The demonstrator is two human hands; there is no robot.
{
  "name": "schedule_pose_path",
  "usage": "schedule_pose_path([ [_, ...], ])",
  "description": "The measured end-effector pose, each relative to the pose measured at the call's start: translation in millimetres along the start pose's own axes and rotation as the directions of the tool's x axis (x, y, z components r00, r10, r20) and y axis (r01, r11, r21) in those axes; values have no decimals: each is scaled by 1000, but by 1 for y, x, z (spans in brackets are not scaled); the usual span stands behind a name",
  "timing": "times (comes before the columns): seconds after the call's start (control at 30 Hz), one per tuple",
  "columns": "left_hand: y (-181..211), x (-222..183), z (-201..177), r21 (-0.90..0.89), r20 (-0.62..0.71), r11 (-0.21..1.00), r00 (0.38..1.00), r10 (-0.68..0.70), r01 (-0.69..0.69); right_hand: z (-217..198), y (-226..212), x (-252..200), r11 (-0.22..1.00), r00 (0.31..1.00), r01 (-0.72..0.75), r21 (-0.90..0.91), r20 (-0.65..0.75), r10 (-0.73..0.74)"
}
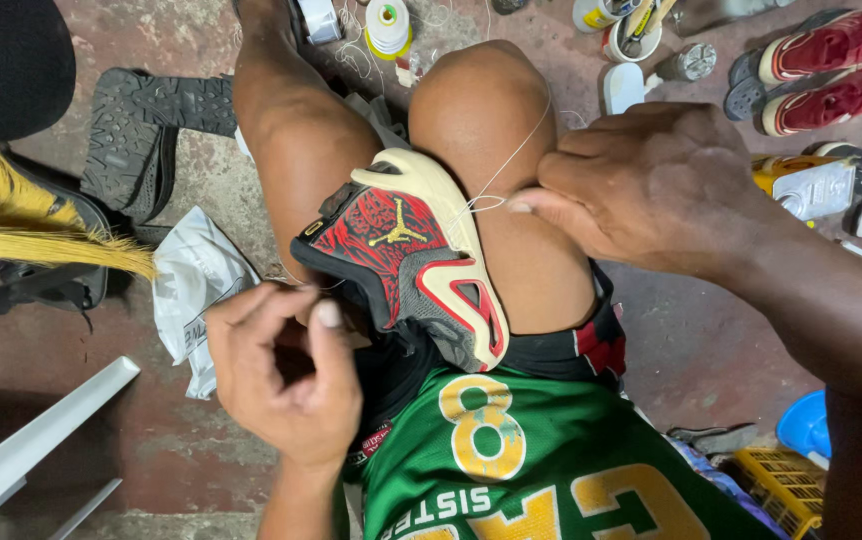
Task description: The person stitches a sneaker by hand using a needle and thread, pulling the thread through the sole and upper of the shoe while holding it on their lap.
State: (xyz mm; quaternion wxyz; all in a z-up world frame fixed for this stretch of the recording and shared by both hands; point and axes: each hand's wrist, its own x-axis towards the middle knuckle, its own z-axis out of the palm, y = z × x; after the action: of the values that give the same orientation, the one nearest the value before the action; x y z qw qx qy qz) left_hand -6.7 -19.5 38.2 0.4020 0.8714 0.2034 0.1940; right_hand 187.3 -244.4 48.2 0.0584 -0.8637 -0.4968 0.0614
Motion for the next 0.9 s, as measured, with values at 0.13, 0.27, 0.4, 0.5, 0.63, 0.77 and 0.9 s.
schedule_pose_path([
  [0.13,31,17,8,140,164,941,945,284,-308,-3,-7,3,1000,1000,23,7,-17,-23],
  [0.27,51,38,34,213,330,882,881,339,-419,-8,-7,1,998,999,31,59,-28,-30],
  [0.4,48,49,41,249,411,866,857,311,-434,-5,-6,0,980,1000,17,199,-7,-16],
  [0.5,36,51,36,113,387,926,874,293,-360,6,-4,9,924,977,212,317,-45,-209],
  [0.63,22,48,25,-217,343,973,927,149,-77,14,-10,21,820,980,194,539,-145,-136],
  [0.77,21,43,20,-444,415,823,896,-160,353,16,-13,21,810,977,152,566,-209,-38],
  [0.9,32,53,14,-622,484,684,874,-47,381,14,-6,3,662,989,139,737,-136,-57],
])
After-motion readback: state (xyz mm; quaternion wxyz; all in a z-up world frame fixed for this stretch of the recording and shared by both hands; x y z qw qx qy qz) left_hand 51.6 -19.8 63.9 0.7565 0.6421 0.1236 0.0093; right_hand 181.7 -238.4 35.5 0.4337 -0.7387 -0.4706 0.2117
